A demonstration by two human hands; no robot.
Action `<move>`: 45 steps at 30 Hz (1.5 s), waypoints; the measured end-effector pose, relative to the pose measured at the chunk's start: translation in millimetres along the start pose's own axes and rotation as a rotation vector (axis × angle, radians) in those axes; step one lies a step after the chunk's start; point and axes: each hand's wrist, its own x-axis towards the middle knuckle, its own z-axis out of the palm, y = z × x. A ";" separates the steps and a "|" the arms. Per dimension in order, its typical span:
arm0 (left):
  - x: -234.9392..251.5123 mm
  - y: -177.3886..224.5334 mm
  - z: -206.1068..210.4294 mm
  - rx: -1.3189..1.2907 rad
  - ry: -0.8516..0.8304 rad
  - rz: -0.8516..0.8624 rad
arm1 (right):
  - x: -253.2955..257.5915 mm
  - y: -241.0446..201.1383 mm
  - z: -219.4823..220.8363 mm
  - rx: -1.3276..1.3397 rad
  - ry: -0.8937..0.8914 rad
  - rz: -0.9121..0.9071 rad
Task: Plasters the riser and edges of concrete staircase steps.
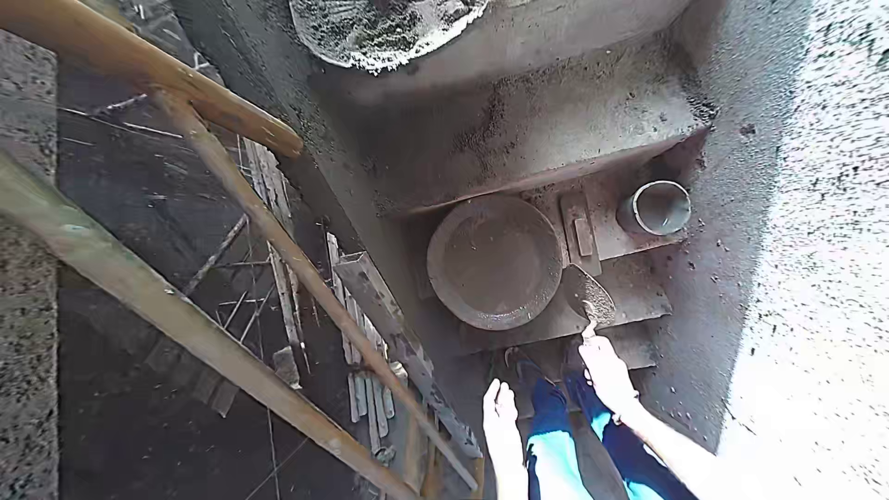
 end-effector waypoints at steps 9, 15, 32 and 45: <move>28.5 109.1 31.4 0.056 0.021 0.024 | 97.8 -122.1 -73.8 -0.343 -0.315 -0.118; 99.6 123.1 35.0 -0.066 0.152 -0.089 | 96.9 -150.3 -51.3 -0.431 -0.241 0.079; 151.3 123.2 26.5 -0.172 0.141 -0.317 | 115.4 -117.8 42.2 -0.056 -0.426 0.009; 150.0 105.3 34.1 0.024 0.105 -0.190 | 88.1 -151.4 -29.0 -0.370 -0.234 0.154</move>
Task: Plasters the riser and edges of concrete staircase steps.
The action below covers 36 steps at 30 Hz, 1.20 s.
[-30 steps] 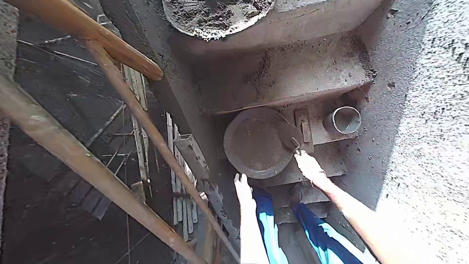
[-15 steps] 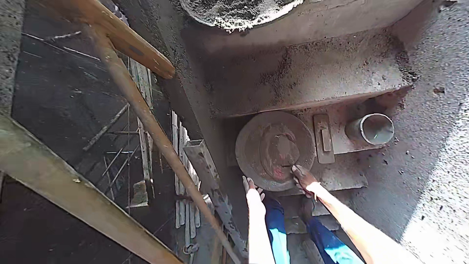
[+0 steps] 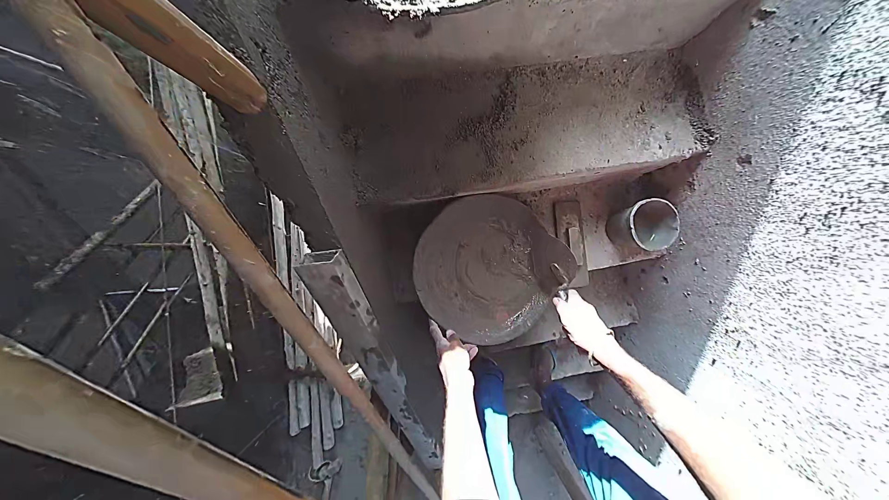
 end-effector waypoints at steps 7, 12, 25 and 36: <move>0.7 -18.0 10.7 -0.045 -0.020 -0.093 | -17.6 -5.8 92.4 0.658 -0.188 0.318; -3.7 -25.5 14.0 -0.075 -0.035 -0.059 | -10.4 -1.8 101.6 0.794 -0.435 0.297; -1.8 -18.2 10.4 -0.260 0.023 0.035 | 10.0 -12.9 50.4 -0.238 -0.066 -0.250; -7.8 6.9 5.8 -0.336 0.045 -0.047 | 76.6 -38.3 -54.3 -0.467 0.128 -0.280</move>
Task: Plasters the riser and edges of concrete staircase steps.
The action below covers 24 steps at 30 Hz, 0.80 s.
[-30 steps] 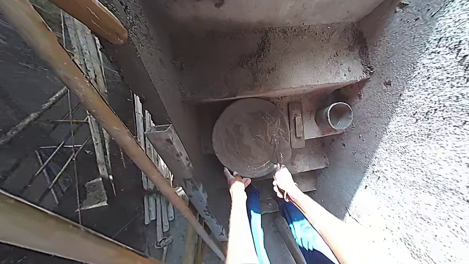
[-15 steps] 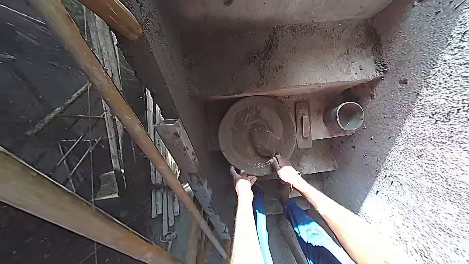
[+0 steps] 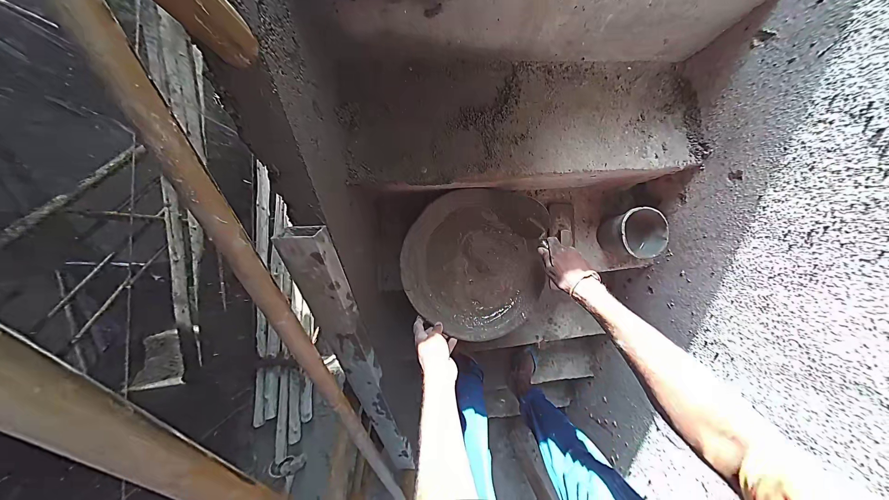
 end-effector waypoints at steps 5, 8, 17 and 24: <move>-0.4 5.8 1.5 -0.060 0.018 -0.008 | 25.1 -0.9 12.3 0.066 -0.173 -0.197; 2.1 6.4 1.0 -0.068 0.030 -0.003 | 9.8 15.8 15.9 0.136 -0.131 -0.245; -0.9 12.8 5.9 -0.019 0.045 0.035 | -28.2 -9.8 89.7 0.635 -0.303 0.102; -1.4 15.9 2.1 -0.043 0.025 0.011 | -42.3 -8.7 70.7 0.394 -0.033 -0.108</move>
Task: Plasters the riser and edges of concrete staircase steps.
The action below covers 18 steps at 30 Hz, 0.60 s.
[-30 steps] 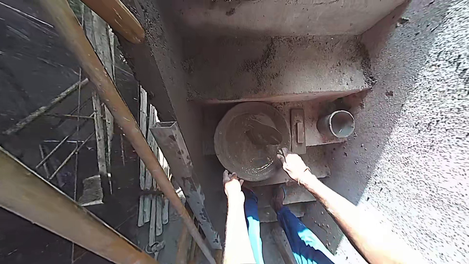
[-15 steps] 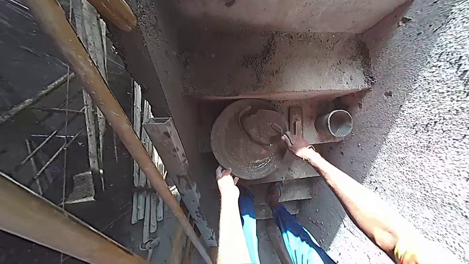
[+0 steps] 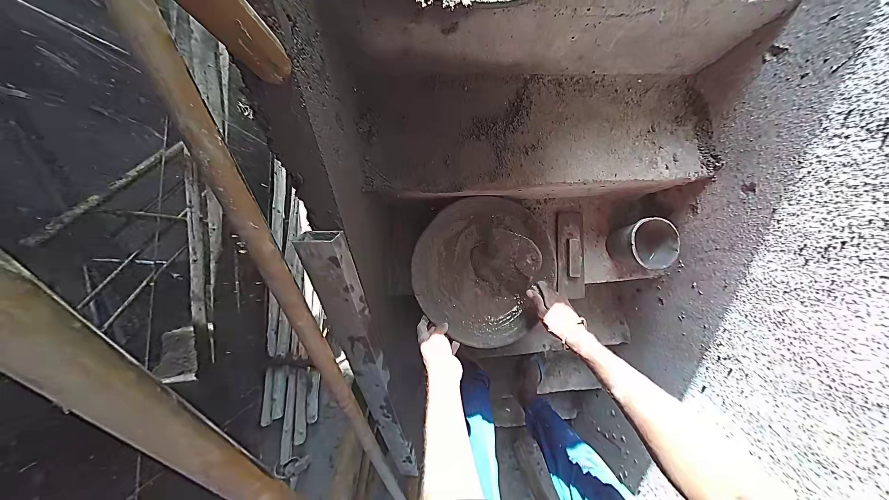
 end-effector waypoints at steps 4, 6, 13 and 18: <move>-5.2 8.0 3.4 -0.012 0.008 -0.007 | 1.2 -23.7 -28.6 -0.118 0.072 0.051; -6.3 7.9 4.3 0.008 0.014 -0.013 | 14.0 -34.1 -28.6 -0.190 0.037 0.056; -8.8 12.9 5.5 0.047 0.017 -0.002 | 34.4 -12.2 -52.0 -0.319 -0.234 -0.084; -8.5 12.0 6.5 0.061 0.023 -0.001 | 38.5 3.5 -42.8 -0.178 -0.012 0.205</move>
